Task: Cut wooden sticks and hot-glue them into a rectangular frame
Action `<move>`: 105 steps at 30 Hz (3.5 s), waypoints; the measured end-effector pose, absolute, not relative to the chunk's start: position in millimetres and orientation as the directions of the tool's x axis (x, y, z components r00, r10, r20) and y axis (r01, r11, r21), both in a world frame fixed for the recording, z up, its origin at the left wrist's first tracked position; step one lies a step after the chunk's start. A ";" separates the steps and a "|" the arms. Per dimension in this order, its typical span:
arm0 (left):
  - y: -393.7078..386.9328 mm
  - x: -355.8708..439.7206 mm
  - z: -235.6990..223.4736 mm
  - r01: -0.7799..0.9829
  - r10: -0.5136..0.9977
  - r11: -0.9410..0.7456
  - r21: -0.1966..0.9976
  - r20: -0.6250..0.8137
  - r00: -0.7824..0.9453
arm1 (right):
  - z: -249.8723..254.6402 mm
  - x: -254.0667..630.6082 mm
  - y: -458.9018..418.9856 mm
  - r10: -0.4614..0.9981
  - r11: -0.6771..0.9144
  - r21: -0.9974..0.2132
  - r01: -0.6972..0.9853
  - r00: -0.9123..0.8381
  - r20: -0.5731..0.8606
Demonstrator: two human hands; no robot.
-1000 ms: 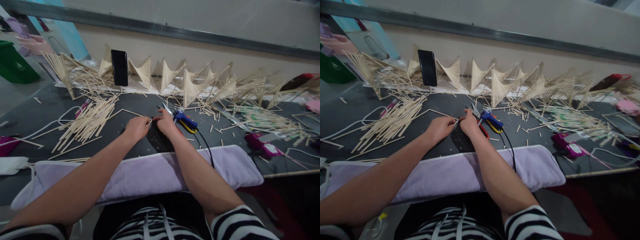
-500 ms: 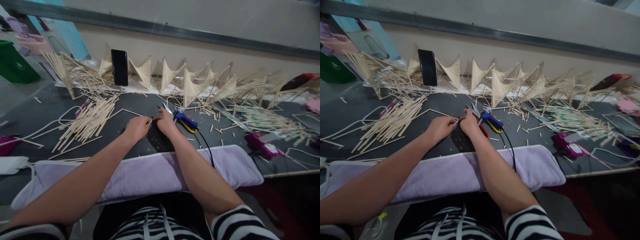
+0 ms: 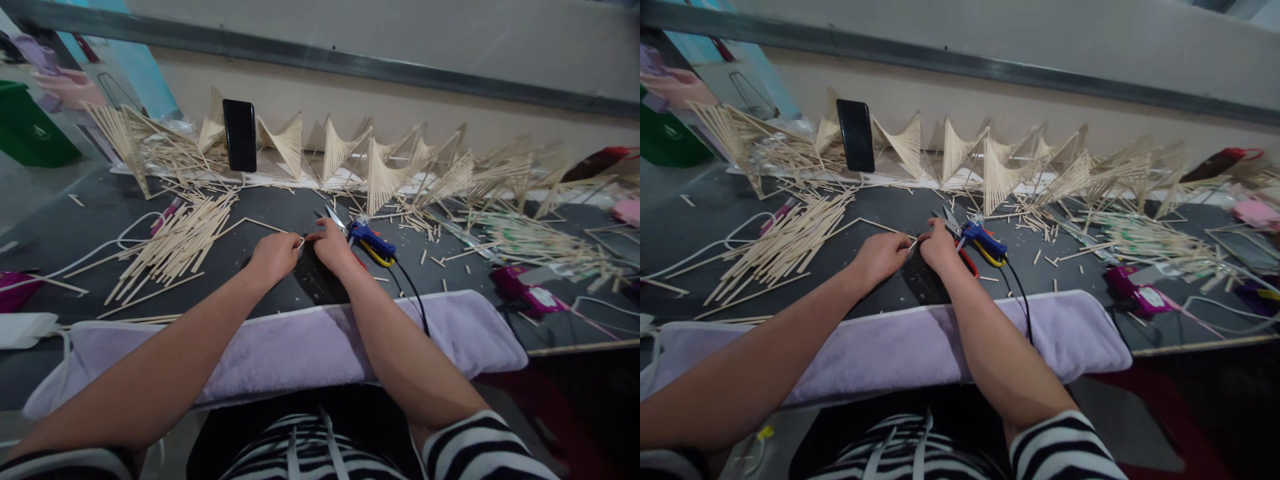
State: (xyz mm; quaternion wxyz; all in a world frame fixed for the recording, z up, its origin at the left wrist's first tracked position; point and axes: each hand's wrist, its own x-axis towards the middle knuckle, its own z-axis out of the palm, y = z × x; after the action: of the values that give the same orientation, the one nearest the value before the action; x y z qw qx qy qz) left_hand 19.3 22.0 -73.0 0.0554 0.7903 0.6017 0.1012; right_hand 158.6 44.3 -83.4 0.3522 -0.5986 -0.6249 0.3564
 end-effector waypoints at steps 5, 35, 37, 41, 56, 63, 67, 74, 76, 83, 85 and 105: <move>21.3 19.9 -71.8 0.941 0.967 -0.256 0.221 0.077 0.245 | -83.8 158.9 44.7 0.999 0.034 -0.865 0.500 -0.045 0.013; 21.7 20.4 -71.7 0.947 0.966 -0.256 0.194 0.084 0.244 | -91.5 160.3 48.6 0.998 0.052 -0.865 0.499 -0.041 0.037; 21.3 21.0 -70.6 0.948 0.970 -0.244 0.204 0.066 0.236 | -92.6 160.4 49.3 0.998 0.059 -0.860 0.506 -0.041 0.044; 20.9 21.4 -69.4 0.949 0.971 -0.237 0.206 0.051 0.232 | -92.0 160.8 49.6 0.998 0.064 -0.848 0.526 -0.048 0.046; 21.0 21.1 -69.2 0.946 0.970 -0.244 0.214 0.056 0.238 | -87.0 160.1 46.5 0.999 0.035 -0.864 0.502 -0.042 0.016; 21.3 20.7 -70.3 0.944 0.969 -0.246 0.218 0.066 0.238 | -88.9 160.7 47.4 0.998 0.055 -0.851 0.523 -0.045 0.037; 21.4 20.5 -70.6 0.945 0.972 -0.236 0.227 0.056 0.229 | -89.5 160.6 47.5 0.999 0.046 -0.862 0.504 -0.045 0.027; 20.8 21.1 -68.5 0.945 0.973 -0.231 0.232 0.047 0.227 | -89.5 160.5 47.8 0.999 0.046 -0.866 0.499 -0.048 0.025; 20.6 21.7 -67.3 0.946 0.973 -0.232 0.225 0.043 0.228 | -88.3 160.4 47.5 0.999 0.046 -0.861 0.506 -0.047 0.025; 21.5 21.0 -68.5 0.942 0.966 -0.258 0.216 0.062 0.251 | -83.8 159.9 45.9 0.999 0.039 -0.856 0.515 -0.047 0.017; 21.9 20.5 -69.1 0.941 0.965 -0.261 0.216 0.068 0.252 | -83.8 160.1 46.1 0.999 0.039 -0.857 0.514 -0.048 0.017; 20.9 21.2 -68.3 0.946 0.968 -0.253 0.205 0.061 0.245 | -92.4 160.4 49.9 0.998 0.050 -0.867 0.496 -0.051 0.028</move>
State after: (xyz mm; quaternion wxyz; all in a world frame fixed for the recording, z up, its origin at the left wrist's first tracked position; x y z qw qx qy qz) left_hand 21.2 20.9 -68.3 0.0625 0.7866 0.6081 0.0874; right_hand 160.4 49.9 -92.4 0.3538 -0.5910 -0.6321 0.3549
